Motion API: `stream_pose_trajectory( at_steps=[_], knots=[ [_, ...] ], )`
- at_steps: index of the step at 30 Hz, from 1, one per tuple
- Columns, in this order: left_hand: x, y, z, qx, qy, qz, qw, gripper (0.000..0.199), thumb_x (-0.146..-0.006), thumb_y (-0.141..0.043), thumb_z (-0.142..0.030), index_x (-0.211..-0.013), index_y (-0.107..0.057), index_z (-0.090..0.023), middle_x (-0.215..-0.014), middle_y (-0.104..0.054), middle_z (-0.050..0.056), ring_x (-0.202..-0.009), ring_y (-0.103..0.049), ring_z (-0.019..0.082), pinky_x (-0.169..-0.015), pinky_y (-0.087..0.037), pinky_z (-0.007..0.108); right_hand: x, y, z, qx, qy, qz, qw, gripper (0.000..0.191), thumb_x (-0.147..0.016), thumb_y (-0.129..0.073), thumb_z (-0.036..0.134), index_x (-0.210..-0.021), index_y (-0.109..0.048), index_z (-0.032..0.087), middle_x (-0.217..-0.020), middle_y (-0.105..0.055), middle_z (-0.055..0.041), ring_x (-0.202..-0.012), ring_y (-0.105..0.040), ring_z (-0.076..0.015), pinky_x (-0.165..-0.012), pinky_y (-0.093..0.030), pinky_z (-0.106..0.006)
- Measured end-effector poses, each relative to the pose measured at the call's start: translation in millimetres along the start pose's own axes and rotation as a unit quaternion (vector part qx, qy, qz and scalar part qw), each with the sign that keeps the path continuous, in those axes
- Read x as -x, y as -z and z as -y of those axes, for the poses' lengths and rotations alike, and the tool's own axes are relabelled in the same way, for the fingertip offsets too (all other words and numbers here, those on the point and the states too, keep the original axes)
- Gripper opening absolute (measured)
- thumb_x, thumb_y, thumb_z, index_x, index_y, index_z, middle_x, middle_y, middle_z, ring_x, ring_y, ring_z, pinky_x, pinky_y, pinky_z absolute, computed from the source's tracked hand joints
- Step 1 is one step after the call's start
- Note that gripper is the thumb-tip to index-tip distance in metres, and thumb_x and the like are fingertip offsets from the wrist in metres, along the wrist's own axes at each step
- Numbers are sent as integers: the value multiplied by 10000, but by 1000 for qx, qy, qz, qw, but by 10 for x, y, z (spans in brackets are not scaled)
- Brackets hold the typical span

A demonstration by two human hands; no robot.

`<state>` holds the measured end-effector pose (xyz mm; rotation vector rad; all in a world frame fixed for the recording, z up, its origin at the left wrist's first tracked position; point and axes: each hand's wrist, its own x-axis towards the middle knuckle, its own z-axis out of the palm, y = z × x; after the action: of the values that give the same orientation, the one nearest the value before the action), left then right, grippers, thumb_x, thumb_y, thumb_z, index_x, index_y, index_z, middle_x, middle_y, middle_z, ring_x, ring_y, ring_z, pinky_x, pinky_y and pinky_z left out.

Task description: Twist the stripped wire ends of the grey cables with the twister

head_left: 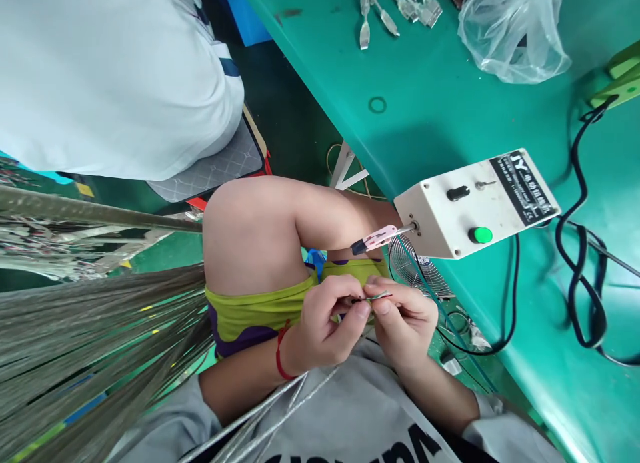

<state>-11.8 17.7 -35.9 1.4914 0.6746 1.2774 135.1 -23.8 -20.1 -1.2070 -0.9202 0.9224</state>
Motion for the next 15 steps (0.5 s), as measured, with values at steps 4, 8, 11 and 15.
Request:
stream_pose_trajectory(
  at_steps=[4,8,11,15],
  knots=[
    [6,22,12,-7,9,-11,1000,83,-1189,-721,-320,-1245,-695,-265,-799,-616,-46,-588,-521,122,-578,-460,269,-11,-32,-25,-19,-36,3,999,157,-1027,-967,535,-1034,-1009,383,-659,-806,-20,-556,-653,-222,-594,-585,-403],
    [-13,31,4,-8,8,-17,1000,108,-1186,-722,-366,-1221,-681,-273,-787,-574,-49,-580,-506,128,-548,-437,274,-48,-72,-17,-52,-50,8,997,146,-983,-1013,530,-970,-995,386,-563,-705,21,-525,-560,-190,-574,-556,-379],
    [-36,22,-9,-6,2,-32,999,106,-1179,-732,-338,-1248,-672,-284,-793,-557,-63,-557,-455,110,-533,-405,258,-77,-125,15,-87,-85,-2,993,162,-936,-1058,506,-923,-979,365,-627,-765,9,-557,-599,-181,-571,-560,-351],
    [-60,17,-5,2,0,-46,999,114,-1166,-745,-291,-1255,-673,-293,-778,-563,-66,-550,-455,110,-534,-403,250,-97,-198,52,-115,-147,-18,982,286,-867,-1102,557,-853,-937,324,-535,-635,53,-536,-525,-160,-568,-539,-328]
  ],
)
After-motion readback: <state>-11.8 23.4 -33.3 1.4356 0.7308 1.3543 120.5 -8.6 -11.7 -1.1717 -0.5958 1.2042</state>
